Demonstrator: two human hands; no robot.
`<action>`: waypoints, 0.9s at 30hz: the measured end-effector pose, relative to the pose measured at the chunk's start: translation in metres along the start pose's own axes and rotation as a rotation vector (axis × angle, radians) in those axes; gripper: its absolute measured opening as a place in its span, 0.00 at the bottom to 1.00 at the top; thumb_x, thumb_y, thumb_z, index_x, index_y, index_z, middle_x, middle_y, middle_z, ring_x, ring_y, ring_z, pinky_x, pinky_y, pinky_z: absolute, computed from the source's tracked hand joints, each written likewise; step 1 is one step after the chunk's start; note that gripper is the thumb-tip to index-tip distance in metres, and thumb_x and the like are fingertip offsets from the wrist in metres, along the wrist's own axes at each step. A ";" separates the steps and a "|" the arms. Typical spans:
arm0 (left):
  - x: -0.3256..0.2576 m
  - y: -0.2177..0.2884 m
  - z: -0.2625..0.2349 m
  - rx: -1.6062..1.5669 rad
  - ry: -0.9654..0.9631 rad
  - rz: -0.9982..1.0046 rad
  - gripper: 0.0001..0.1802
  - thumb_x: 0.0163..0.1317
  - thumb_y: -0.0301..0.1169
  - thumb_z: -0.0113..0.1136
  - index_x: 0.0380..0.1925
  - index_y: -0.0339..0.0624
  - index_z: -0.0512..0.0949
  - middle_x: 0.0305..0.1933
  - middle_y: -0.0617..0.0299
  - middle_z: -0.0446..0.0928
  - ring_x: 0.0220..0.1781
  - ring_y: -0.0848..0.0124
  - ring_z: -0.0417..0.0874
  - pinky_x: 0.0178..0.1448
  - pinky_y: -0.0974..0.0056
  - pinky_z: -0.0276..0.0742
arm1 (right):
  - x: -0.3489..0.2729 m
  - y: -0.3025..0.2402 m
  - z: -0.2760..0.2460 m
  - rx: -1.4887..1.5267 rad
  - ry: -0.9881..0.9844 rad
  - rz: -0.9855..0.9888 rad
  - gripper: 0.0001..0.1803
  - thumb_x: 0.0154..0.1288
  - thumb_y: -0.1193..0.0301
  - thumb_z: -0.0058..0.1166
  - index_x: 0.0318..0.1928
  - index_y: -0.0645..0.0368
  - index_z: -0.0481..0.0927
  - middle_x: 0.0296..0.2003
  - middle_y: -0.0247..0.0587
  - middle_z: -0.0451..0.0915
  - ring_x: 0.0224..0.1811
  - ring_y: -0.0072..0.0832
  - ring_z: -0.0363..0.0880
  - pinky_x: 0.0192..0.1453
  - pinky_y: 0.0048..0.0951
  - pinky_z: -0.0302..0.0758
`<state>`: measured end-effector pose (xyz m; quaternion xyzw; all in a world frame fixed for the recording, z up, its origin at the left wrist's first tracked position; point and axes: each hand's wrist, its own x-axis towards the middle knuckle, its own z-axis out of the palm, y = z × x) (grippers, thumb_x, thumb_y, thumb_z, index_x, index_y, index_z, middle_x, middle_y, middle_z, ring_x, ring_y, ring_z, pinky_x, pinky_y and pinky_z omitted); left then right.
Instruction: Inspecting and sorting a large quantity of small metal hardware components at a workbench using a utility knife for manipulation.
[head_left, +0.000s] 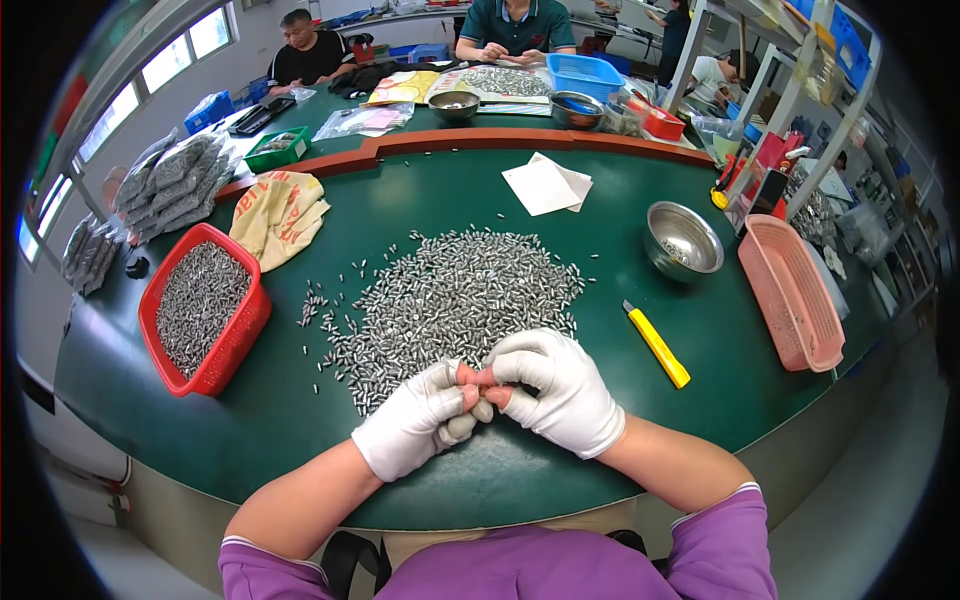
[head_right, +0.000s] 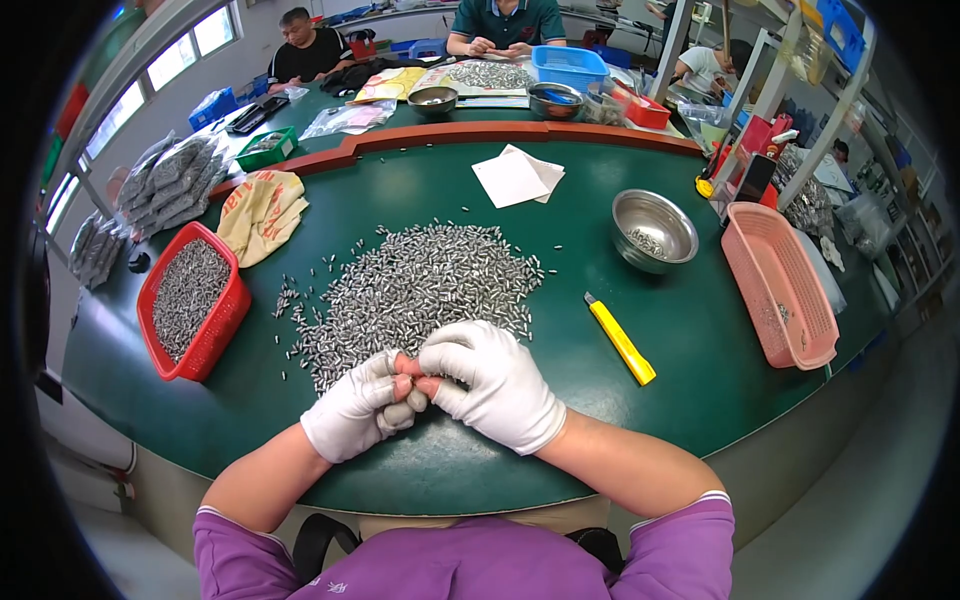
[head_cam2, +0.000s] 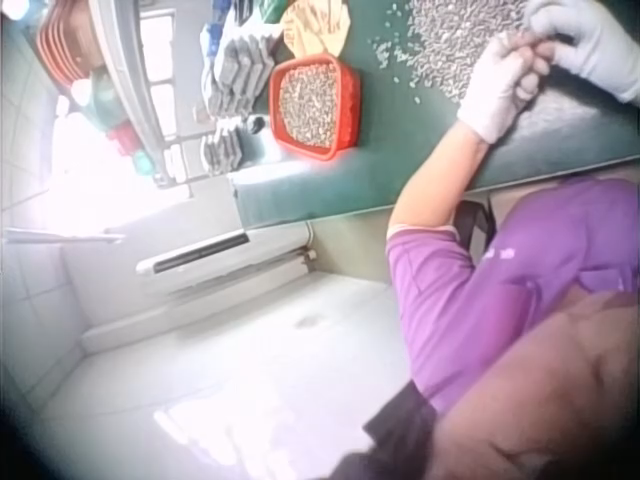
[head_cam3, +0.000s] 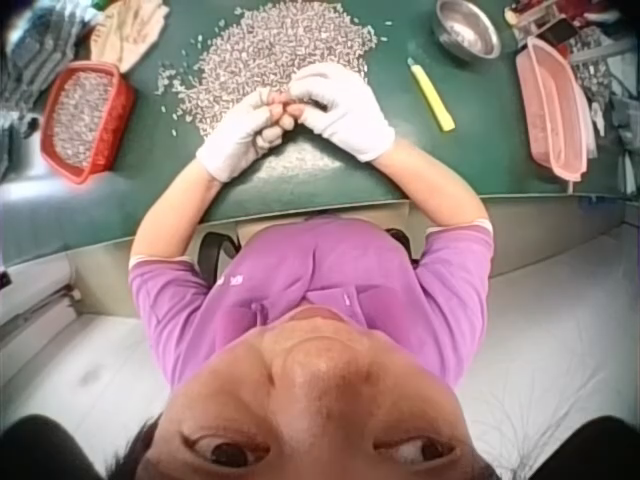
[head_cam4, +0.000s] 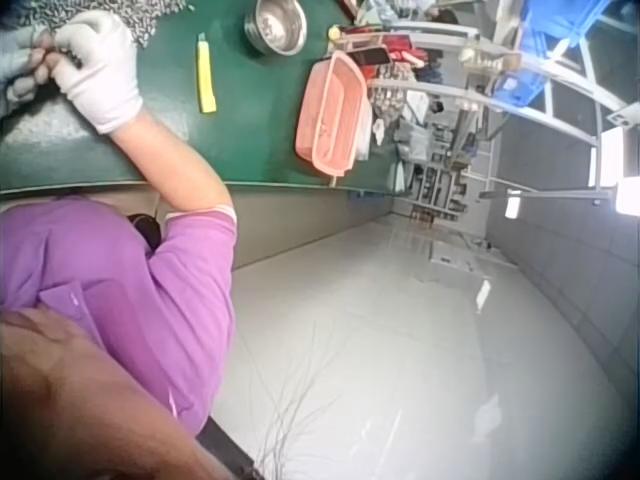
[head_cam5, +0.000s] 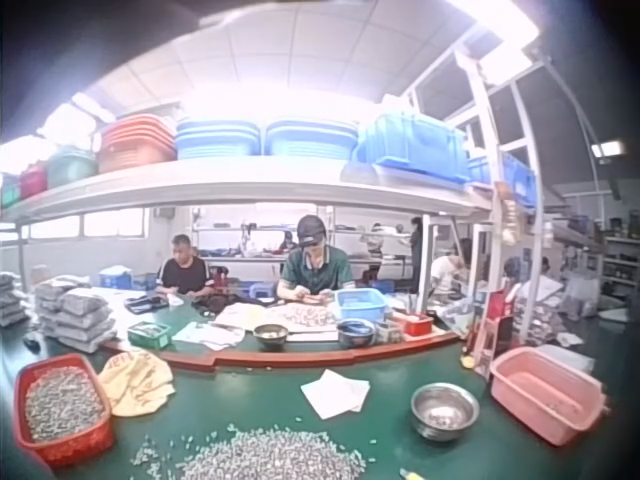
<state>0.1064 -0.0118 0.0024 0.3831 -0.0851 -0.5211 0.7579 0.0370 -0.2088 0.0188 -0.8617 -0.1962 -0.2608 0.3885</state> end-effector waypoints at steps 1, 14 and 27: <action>0.000 0.000 -0.004 -0.026 -0.034 -0.015 0.06 0.67 0.30 0.60 0.42 0.48 0.76 0.41 0.62 0.82 0.37 0.78 0.81 0.38 0.76 0.76 | 0.000 0.000 0.000 0.000 0.000 -0.001 0.11 0.50 0.72 0.69 0.35 0.54 0.81 0.36 0.37 0.80 0.37 0.36 0.79 0.40 0.33 0.76; 0.001 -0.002 -0.002 -0.103 -0.082 -0.027 0.08 0.68 0.31 0.59 0.45 0.45 0.75 0.39 0.62 0.80 0.32 0.81 0.77 0.37 0.78 0.73 | 0.001 -0.002 0.000 -0.084 0.021 -0.054 0.13 0.48 0.71 0.70 0.35 0.53 0.81 0.35 0.35 0.80 0.35 0.36 0.79 0.39 0.34 0.76; 0.000 -0.001 0.000 -0.114 -0.089 -0.026 0.06 0.68 0.31 0.59 0.42 0.47 0.75 0.37 0.63 0.80 0.31 0.82 0.77 0.36 0.79 0.73 | 0.002 -0.003 -0.002 -0.101 0.040 -0.077 0.13 0.46 0.72 0.71 0.32 0.53 0.80 0.32 0.35 0.80 0.32 0.36 0.79 0.35 0.34 0.76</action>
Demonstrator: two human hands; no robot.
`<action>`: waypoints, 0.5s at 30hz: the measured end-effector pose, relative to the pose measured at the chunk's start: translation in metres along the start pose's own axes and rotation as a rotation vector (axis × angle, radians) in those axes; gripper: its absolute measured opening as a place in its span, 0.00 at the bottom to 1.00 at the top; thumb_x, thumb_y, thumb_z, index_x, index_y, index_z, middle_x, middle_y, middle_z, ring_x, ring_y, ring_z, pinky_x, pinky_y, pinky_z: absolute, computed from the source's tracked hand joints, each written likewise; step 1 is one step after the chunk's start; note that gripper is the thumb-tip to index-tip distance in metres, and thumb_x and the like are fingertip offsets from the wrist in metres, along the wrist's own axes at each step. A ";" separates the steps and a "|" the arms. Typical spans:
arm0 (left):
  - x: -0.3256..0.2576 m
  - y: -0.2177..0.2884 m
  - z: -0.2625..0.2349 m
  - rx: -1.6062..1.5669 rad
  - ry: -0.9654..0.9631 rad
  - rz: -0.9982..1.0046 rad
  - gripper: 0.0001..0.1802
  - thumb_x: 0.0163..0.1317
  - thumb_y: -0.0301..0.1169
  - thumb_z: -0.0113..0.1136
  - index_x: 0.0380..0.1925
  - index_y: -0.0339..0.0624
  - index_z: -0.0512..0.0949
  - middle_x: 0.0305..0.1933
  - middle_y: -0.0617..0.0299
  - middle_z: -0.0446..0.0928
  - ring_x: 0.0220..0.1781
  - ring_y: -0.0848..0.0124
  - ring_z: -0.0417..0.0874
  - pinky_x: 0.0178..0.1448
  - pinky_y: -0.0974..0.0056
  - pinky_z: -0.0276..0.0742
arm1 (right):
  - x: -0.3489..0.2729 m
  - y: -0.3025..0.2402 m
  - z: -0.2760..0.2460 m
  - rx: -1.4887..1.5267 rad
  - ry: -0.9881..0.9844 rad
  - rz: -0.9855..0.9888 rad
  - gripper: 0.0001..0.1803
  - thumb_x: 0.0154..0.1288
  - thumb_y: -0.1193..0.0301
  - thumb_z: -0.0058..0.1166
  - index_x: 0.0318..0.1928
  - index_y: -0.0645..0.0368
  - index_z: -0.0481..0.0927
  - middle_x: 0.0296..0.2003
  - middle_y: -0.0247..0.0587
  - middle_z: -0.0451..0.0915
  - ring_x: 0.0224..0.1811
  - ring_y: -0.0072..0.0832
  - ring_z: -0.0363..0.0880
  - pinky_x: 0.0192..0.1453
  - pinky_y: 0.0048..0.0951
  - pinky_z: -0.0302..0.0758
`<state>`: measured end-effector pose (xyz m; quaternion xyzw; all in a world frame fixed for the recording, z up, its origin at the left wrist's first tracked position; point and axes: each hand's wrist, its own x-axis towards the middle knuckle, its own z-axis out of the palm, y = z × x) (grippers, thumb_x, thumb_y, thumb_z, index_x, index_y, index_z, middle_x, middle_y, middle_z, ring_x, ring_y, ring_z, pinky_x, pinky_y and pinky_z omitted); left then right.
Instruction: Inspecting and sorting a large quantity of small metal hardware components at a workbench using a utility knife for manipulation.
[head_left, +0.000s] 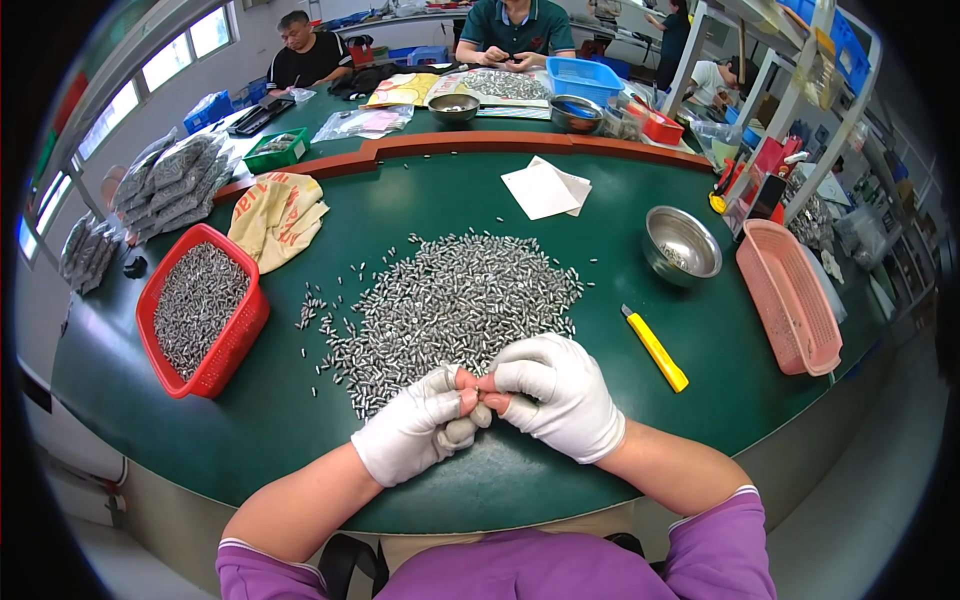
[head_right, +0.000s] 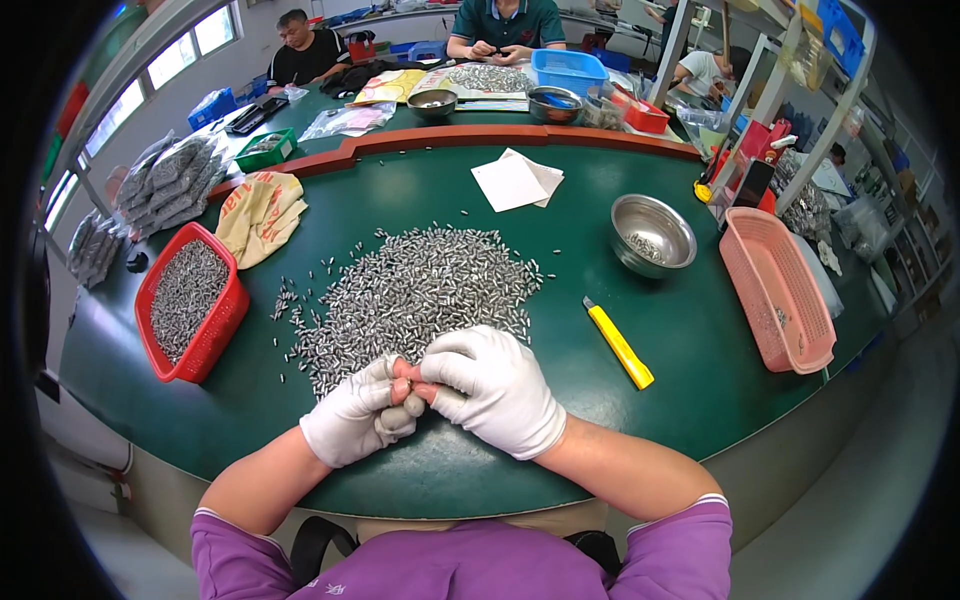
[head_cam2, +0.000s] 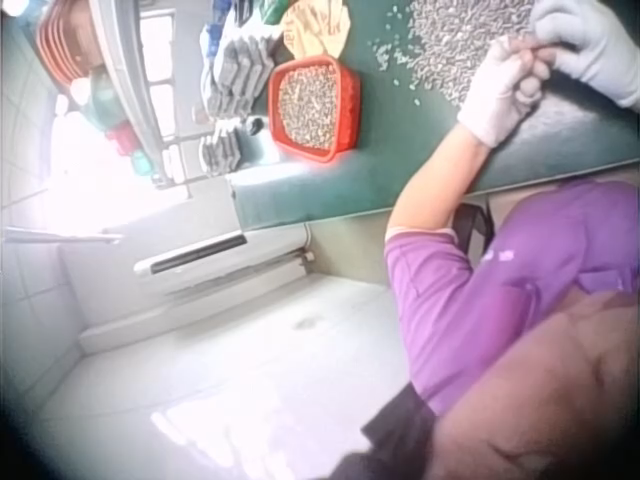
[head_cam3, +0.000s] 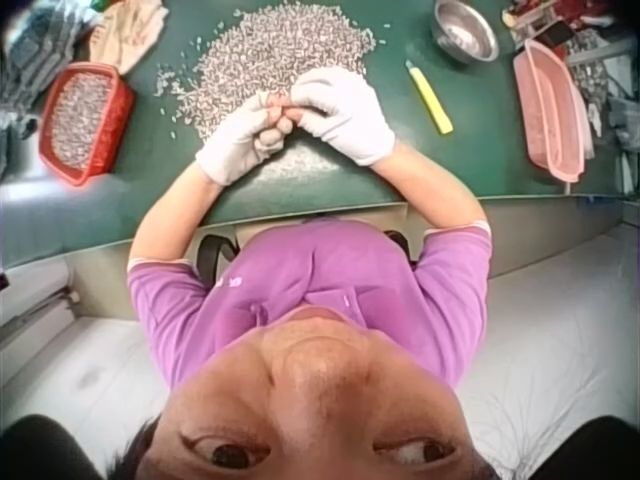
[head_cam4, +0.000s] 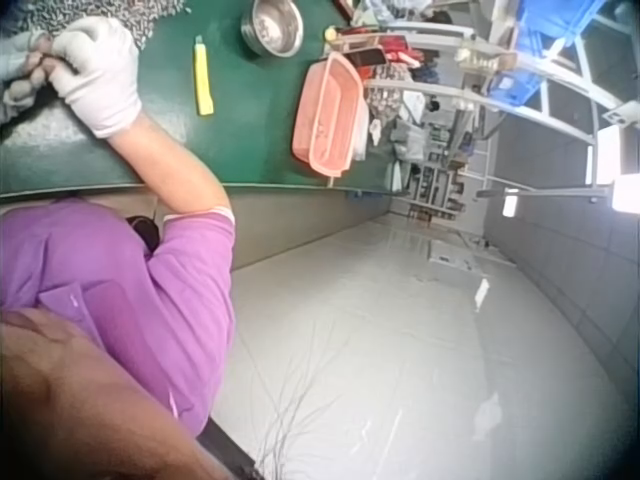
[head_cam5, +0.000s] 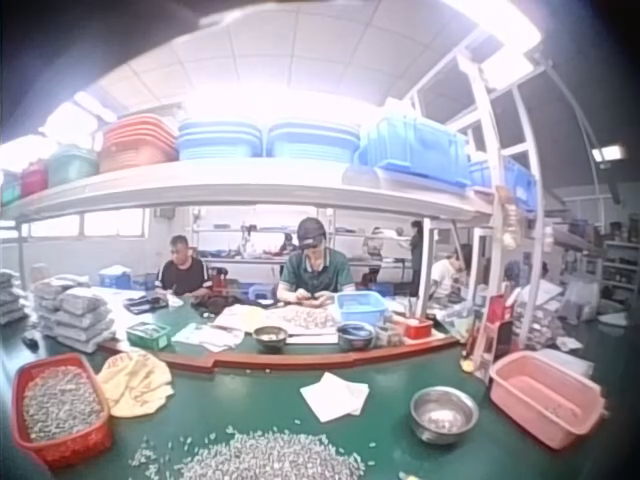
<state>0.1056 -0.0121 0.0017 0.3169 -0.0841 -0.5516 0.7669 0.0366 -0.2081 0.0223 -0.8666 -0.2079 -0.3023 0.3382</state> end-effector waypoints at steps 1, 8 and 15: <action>0.000 0.000 0.000 -0.002 0.006 -0.002 0.06 0.68 0.31 0.59 0.42 0.47 0.75 0.37 0.63 0.80 0.30 0.82 0.77 0.35 0.78 0.73 | 0.000 0.000 0.001 0.001 -0.002 -0.001 0.13 0.46 0.72 0.71 0.32 0.53 0.80 0.32 0.35 0.80 0.32 0.36 0.79 0.35 0.34 0.76; 0.000 -0.001 -0.002 -0.023 0.000 0.000 0.05 0.68 0.31 0.59 0.41 0.48 0.75 0.37 0.62 0.81 0.29 0.81 0.76 0.35 0.78 0.72 | 0.001 -0.001 0.001 -0.003 0.016 -0.008 0.13 0.45 0.72 0.71 0.32 0.53 0.80 0.32 0.35 0.80 0.32 0.36 0.79 0.35 0.33 0.75; 0.000 -0.001 -0.002 -0.011 0.006 0.003 0.05 0.68 0.31 0.60 0.41 0.48 0.75 0.36 0.62 0.81 0.29 0.81 0.76 0.35 0.78 0.72 | 0.001 0.000 0.001 0.004 0.002 -0.015 0.14 0.45 0.73 0.71 0.33 0.53 0.80 0.32 0.35 0.80 0.32 0.36 0.79 0.35 0.33 0.75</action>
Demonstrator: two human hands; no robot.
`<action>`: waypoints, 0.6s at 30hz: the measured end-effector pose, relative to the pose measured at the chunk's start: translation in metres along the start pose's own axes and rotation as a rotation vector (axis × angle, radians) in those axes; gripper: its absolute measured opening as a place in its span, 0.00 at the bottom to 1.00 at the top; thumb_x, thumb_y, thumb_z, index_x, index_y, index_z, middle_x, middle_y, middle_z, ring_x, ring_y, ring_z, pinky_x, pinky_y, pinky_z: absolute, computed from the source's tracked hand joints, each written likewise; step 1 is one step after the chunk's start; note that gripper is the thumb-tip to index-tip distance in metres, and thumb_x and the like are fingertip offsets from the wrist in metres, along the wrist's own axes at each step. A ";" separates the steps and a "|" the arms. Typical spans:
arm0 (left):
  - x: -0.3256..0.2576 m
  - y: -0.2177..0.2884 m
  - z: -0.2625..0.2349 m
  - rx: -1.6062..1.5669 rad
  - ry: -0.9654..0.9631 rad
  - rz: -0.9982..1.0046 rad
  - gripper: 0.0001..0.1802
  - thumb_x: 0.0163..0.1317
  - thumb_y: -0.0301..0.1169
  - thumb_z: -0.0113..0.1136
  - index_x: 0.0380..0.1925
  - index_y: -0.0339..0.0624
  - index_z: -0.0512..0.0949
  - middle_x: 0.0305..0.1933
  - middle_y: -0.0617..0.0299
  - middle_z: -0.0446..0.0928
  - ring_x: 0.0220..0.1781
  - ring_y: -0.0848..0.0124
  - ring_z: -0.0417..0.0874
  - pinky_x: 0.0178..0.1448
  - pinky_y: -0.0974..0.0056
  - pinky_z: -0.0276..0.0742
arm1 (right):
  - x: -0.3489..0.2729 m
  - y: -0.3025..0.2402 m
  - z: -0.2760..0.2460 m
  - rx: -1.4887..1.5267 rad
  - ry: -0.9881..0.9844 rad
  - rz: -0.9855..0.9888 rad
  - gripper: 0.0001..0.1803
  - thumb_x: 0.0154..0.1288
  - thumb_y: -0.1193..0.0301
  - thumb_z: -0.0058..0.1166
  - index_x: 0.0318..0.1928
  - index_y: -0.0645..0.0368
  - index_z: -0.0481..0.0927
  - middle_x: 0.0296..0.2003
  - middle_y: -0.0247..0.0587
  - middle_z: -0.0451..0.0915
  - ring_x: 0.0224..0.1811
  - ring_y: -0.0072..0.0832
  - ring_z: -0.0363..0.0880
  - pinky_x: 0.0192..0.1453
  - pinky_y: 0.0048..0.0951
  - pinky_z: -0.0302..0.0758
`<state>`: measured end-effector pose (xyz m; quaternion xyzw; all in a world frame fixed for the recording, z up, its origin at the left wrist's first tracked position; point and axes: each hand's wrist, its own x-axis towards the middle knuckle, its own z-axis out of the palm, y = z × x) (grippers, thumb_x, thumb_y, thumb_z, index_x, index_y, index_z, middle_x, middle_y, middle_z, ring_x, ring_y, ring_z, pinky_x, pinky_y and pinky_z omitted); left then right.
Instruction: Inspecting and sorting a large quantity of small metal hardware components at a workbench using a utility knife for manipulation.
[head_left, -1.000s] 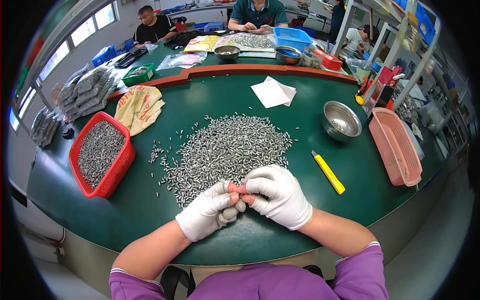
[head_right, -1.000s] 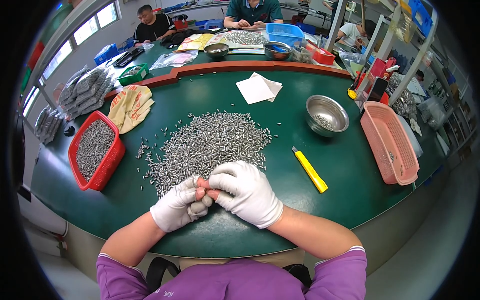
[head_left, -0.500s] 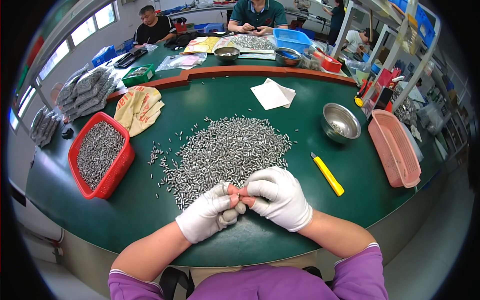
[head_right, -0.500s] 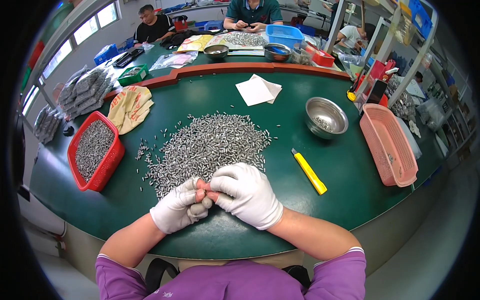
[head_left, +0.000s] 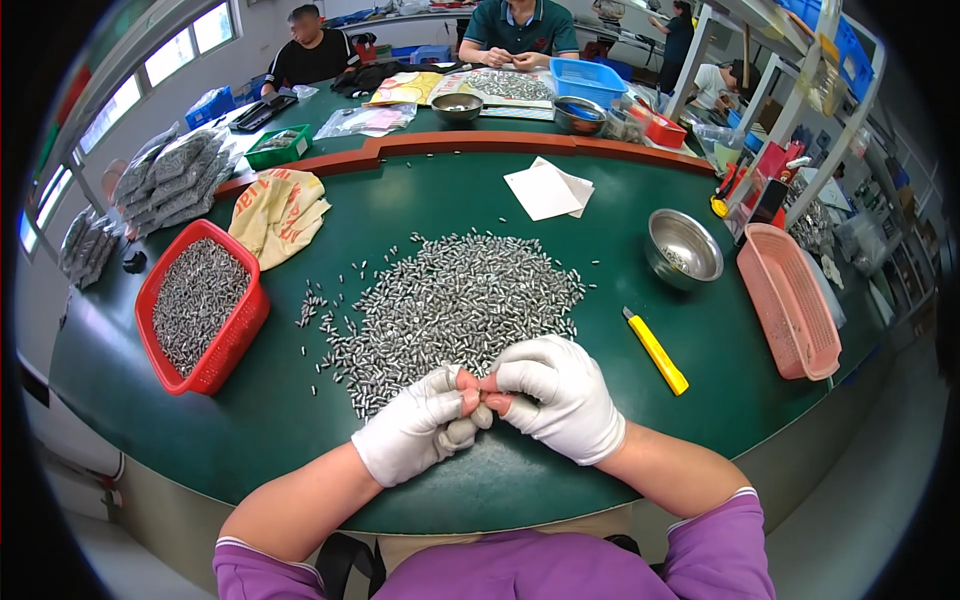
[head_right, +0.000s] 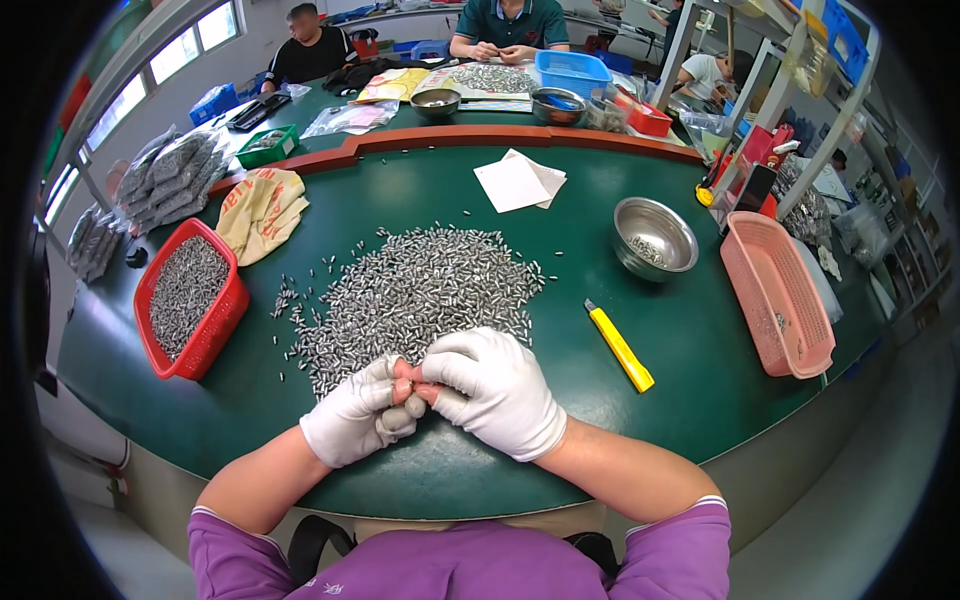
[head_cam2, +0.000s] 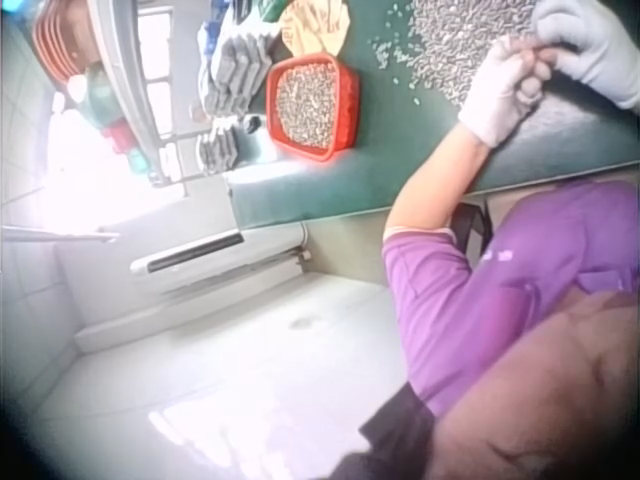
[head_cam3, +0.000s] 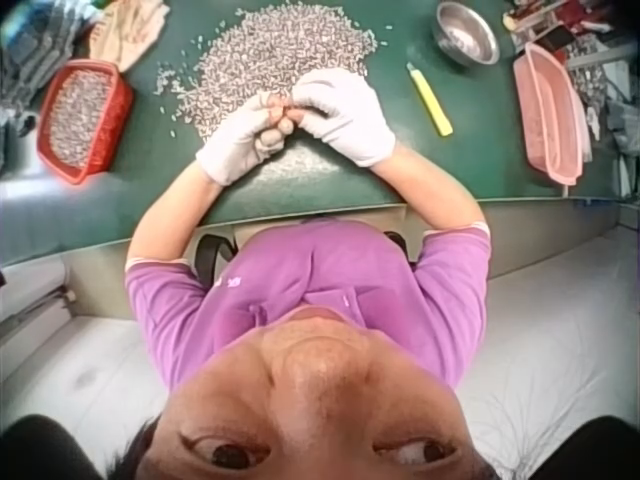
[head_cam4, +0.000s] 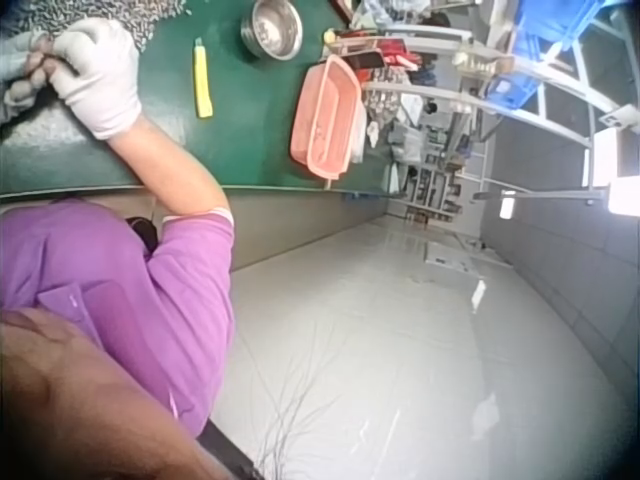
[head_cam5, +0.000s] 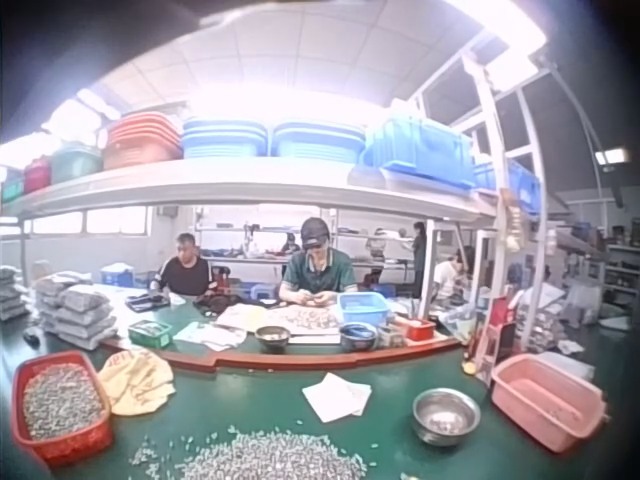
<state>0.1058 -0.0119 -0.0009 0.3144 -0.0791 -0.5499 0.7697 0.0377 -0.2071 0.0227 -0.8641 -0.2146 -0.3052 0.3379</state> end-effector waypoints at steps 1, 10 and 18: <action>0.000 0.000 0.000 0.005 0.006 -0.003 0.05 0.68 0.31 0.60 0.41 0.48 0.75 0.36 0.62 0.81 0.30 0.81 0.77 0.35 0.78 0.73 | 0.000 0.000 0.000 0.000 0.000 0.000 0.14 0.45 0.73 0.71 0.33 0.53 0.80 0.32 0.35 0.80 0.32 0.36 0.79 0.35 0.33 0.75; 0.000 0.000 0.001 0.019 0.022 -0.010 0.05 0.68 0.31 0.60 0.41 0.48 0.75 0.36 0.63 0.81 0.30 0.81 0.78 0.36 0.78 0.75 | -0.001 0.000 0.000 -0.025 0.006 0.005 0.13 0.45 0.71 0.71 0.32 0.52 0.80 0.32 0.34 0.80 0.32 0.35 0.79 0.35 0.33 0.75; 0.000 0.000 0.000 -0.008 -0.014 -0.006 0.05 0.67 0.31 0.60 0.40 0.48 0.75 0.36 0.62 0.81 0.31 0.80 0.79 0.36 0.77 0.75 | 0.000 -0.002 -0.002 -0.031 0.000 0.003 0.12 0.46 0.72 0.70 0.30 0.52 0.78 0.31 0.33 0.80 0.32 0.34 0.79 0.35 0.33 0.75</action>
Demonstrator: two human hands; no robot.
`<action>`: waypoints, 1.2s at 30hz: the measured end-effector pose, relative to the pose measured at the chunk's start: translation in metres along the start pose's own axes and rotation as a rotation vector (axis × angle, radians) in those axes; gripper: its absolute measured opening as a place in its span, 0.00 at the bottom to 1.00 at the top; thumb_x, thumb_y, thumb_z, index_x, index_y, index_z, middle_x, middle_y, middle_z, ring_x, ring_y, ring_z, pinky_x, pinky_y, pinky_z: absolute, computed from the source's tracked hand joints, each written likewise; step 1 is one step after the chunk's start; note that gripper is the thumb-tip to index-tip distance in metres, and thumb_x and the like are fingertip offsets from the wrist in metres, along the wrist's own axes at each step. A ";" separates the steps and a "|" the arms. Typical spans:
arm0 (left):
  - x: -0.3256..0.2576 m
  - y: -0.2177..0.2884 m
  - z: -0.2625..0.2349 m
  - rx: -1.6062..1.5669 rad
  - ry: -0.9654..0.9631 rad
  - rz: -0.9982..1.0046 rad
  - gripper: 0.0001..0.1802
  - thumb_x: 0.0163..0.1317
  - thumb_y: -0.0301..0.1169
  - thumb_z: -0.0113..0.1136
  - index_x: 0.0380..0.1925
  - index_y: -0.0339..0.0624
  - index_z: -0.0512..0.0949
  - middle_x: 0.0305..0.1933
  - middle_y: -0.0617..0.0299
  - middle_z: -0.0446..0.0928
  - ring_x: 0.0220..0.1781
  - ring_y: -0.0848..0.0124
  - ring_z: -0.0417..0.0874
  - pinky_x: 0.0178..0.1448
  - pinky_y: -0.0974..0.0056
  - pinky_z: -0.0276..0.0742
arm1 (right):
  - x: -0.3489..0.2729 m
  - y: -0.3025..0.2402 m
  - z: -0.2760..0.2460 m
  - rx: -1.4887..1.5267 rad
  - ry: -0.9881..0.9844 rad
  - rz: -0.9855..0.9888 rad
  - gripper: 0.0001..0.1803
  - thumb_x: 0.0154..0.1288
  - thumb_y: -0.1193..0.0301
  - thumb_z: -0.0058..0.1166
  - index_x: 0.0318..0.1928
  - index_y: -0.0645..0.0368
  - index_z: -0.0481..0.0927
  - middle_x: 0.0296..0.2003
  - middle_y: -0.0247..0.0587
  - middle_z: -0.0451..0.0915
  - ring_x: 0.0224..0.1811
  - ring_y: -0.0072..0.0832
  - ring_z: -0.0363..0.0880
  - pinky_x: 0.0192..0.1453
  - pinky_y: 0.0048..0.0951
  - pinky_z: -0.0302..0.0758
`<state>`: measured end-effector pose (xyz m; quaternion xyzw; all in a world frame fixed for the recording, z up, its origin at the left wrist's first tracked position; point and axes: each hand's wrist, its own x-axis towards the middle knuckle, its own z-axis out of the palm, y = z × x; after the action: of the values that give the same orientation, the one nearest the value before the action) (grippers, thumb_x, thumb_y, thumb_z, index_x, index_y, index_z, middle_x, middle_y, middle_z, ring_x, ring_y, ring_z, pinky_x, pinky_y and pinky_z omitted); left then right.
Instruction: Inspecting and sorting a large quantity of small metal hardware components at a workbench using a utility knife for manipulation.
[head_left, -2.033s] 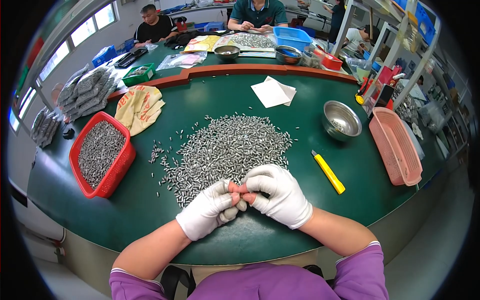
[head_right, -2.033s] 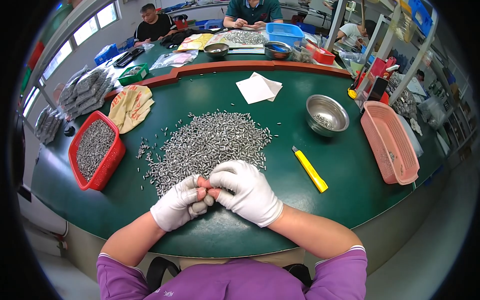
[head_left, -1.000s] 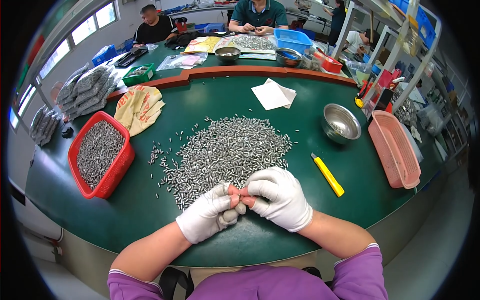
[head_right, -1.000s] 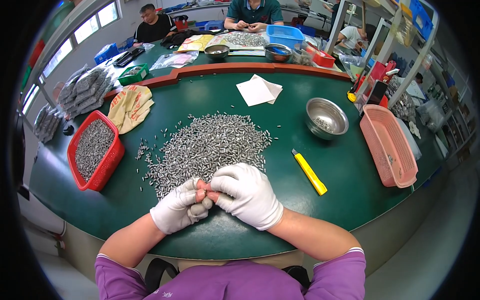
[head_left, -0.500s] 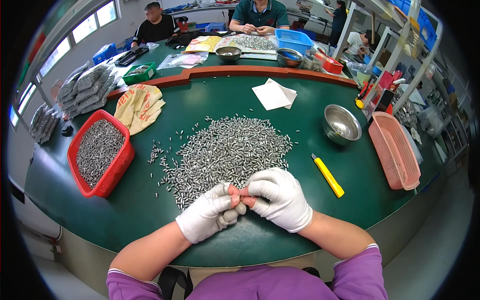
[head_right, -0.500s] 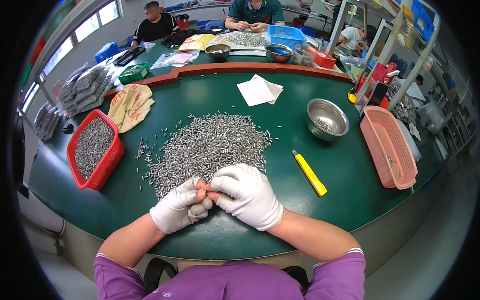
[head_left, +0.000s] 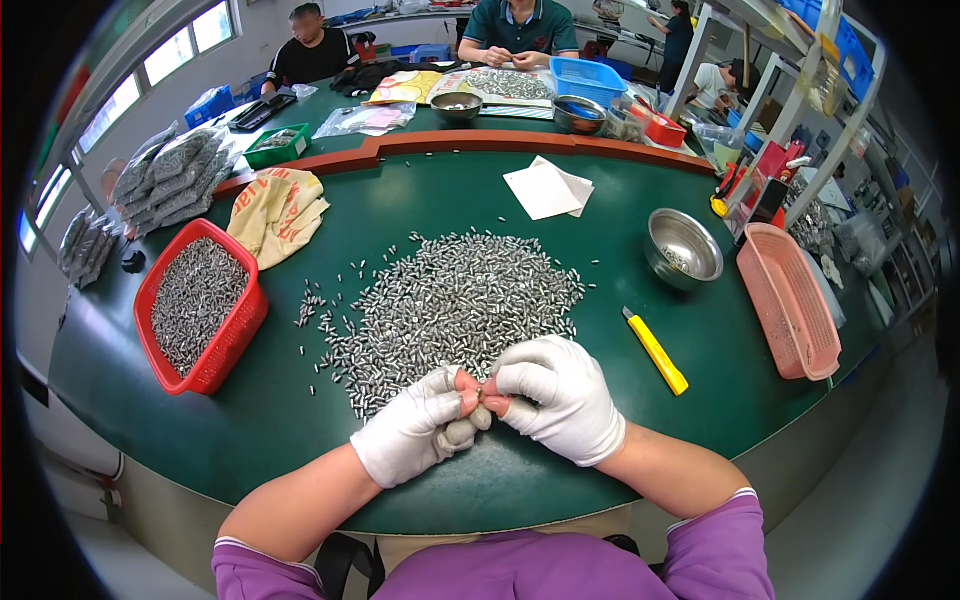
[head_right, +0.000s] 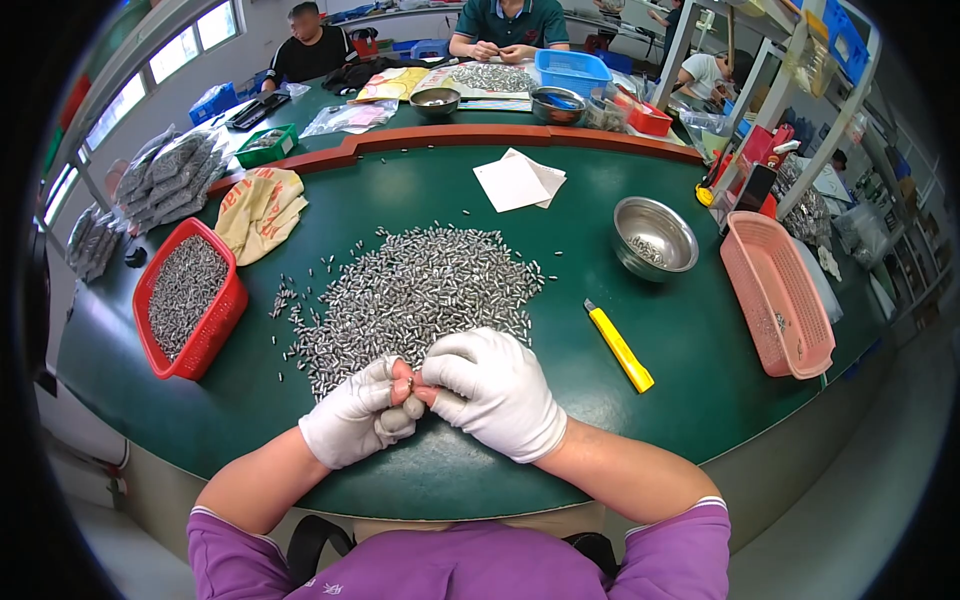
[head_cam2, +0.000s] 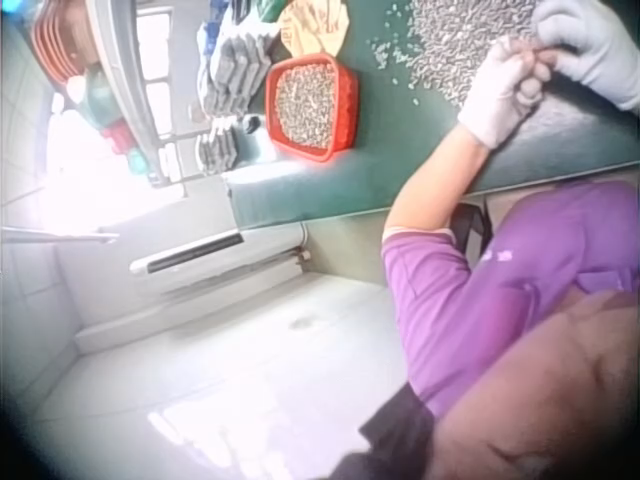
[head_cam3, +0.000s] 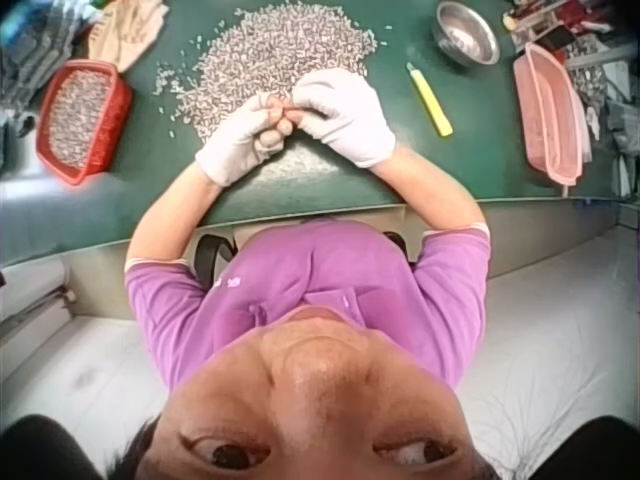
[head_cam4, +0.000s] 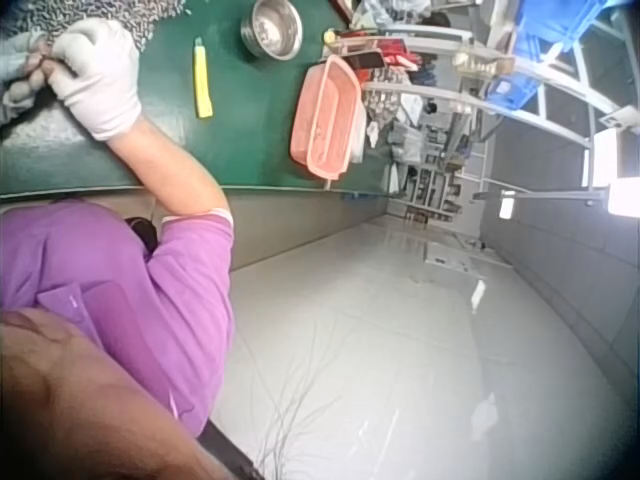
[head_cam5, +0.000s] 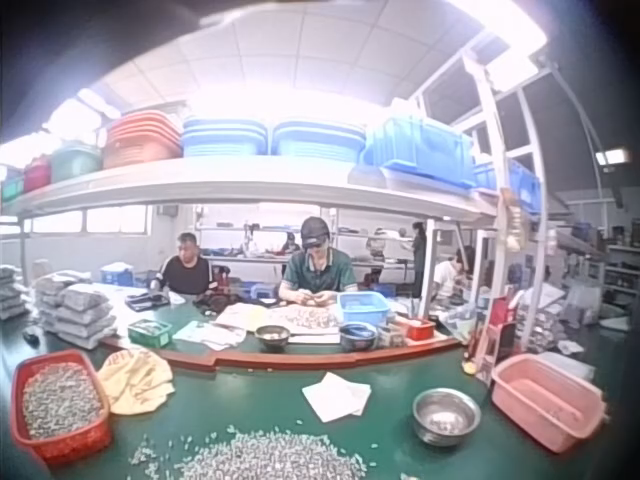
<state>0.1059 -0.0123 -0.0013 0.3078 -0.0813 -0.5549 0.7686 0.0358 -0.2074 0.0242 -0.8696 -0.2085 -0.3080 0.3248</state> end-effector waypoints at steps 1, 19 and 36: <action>0.000 0.000 0.001 0.008 0.015 0.003 0.05 0.67 0.31 0.60 0.40 0.48 0.75 0.36 0.62 0.81 0.31 0.80 0.79 0.36 0.77 0.75 | 0.000 0.000 0.000 -0.001 0.000 0.000 0.12 0.46 0.72 0.70 0.30 0.52 0.78 0.31 0.33 0.80 0.32 0.34 0.79 0.35 0.33 0.75; -0.004 0.000 0.010 0.263 0.126 0.041 0.09 0.68 0.33 0.59 0.45 0.45 0.75 0.40 0.64 0.80 0.33 0.83 0.75 0.37 0.80 0.70 | -0.002 -0.001 -0.002 0.039 -0.027 0.055 0.12 0.49 0.69 0.69 0.34 0.52 0.79 0.37 0.34 0.80 0.38 0.36 0.79 0.42 0.36 0.76; -0.001 -0.001 0.006 0.201 0.081 0.030 0.07 0.67 0.33 0.61 0.40 0.46 0.75 0.37 0.64 0.79 0.26 0.82 0.67 0.30 0.78 0.62 | -0.004 0.003 0.000 0.044 -0.032 0.041 0.10 0.51 0.69 0.66 0.36 0.52 0.82 0.36 0.34 0.80 0.37 0.37 0.79 0.41 0.36 0.76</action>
<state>0.1024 -0.0142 0.0030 0.4041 -0.1098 -0.5196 0.7448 0.0345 -0.2097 0.0203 -0.8711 -0.2028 -0.2826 0.3466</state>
